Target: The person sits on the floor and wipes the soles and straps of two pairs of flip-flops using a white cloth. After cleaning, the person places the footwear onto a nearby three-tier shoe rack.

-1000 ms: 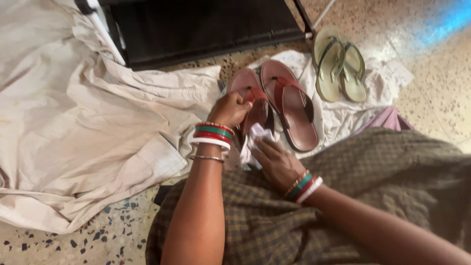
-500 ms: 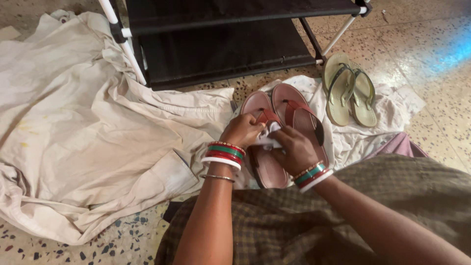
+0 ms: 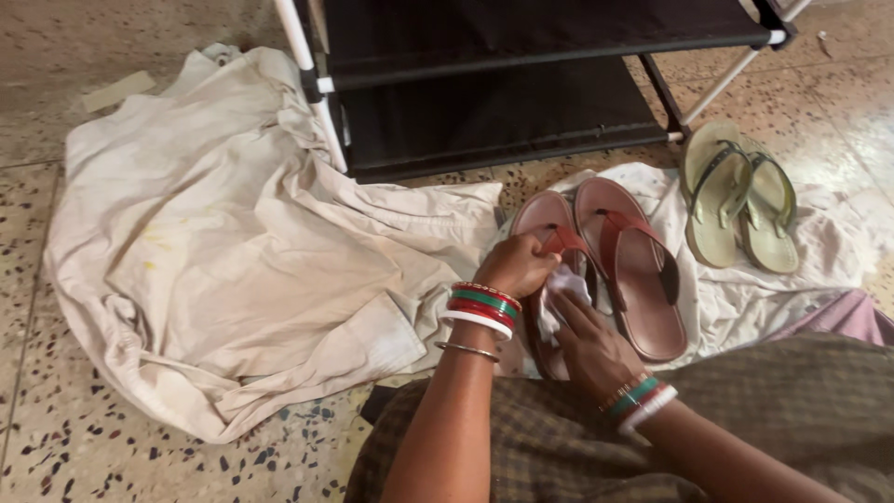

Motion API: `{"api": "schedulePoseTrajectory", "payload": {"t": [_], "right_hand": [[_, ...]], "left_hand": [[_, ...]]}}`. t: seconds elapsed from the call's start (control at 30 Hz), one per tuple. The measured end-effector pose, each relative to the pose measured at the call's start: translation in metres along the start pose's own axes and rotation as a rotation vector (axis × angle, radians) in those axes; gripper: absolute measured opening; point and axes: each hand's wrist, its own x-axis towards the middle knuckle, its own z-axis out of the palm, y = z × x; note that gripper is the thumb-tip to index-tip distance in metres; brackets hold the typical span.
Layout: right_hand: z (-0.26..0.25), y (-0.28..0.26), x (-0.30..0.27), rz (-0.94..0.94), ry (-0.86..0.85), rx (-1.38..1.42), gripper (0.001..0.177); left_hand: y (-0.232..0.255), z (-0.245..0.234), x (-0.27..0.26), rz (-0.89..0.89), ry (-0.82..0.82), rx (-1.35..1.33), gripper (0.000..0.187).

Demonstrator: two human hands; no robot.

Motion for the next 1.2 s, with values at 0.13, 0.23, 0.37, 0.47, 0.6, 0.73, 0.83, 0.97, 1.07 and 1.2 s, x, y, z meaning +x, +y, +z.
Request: {"api": "schedulePoseTrajectory", "payload": {"t": [0.13,0.23,0.37,0.47,0.6,0.73,0.83,0.97,1.07,1.2], "right_hand": [[-0.027,-0.020,-0.023,-0.102,-0.037,-0.027,0.047],[-0.039,-0.026,-0.035,-0.064,-0.073,0.136,0.047],[-0.034,-0.013,-0.032,0.018,-0.165,0.157,0.039],[-0.025,0.006,-0.019,0.106,-0.145,0.169,0.041],[-0.031,0.024,0.015,0.126,0.025,0.156,0.037],[-0.037,0.028,0.049,0.056,0.112,0.085,0.042],[-0.028,0.024,0.058,0.013,0.145,0.042,0.038],[-0.009,0.023,0.041,0.113,0.122,0.099,0.042],[0.004,0.023,0.027,0.040,0.182,0.101,0.049],[0.003,0.009,0.004,-0.018,0.085,-0.010,0.055]], "left_hand": [[0.003,-0.003,0.000,-0.077,-0.044,0.002,0.044],[0.007,-0.004,-0.003,-0.089,-0.033,-0.026,0.043],[0.010,-0.008,-0.005,-0.063,-0.037,-0.017,0.047],[0.008,-0.008,-0.006,-0.053,-0.025,-0.045,0.048],[0.008,-0.008,-0.004,-0.021,-0.019,-0.070,0.046],[0.006,-0.005,-0.002,-0.051,-0.028,-0.057,0.044],[0.005,-0.006,-0.001,-0.107,-0.039,-0.036,0.045],[0.008,-0.008,-0.002,-0.100,-0.046,-0.008,0.046],[0.011,-0.010,-0.004,-0.112,-0.053,-0.040,0.044],[0.009,-0.009,-0.002,-0.124,-0.091,-0.016,0.047]]}}
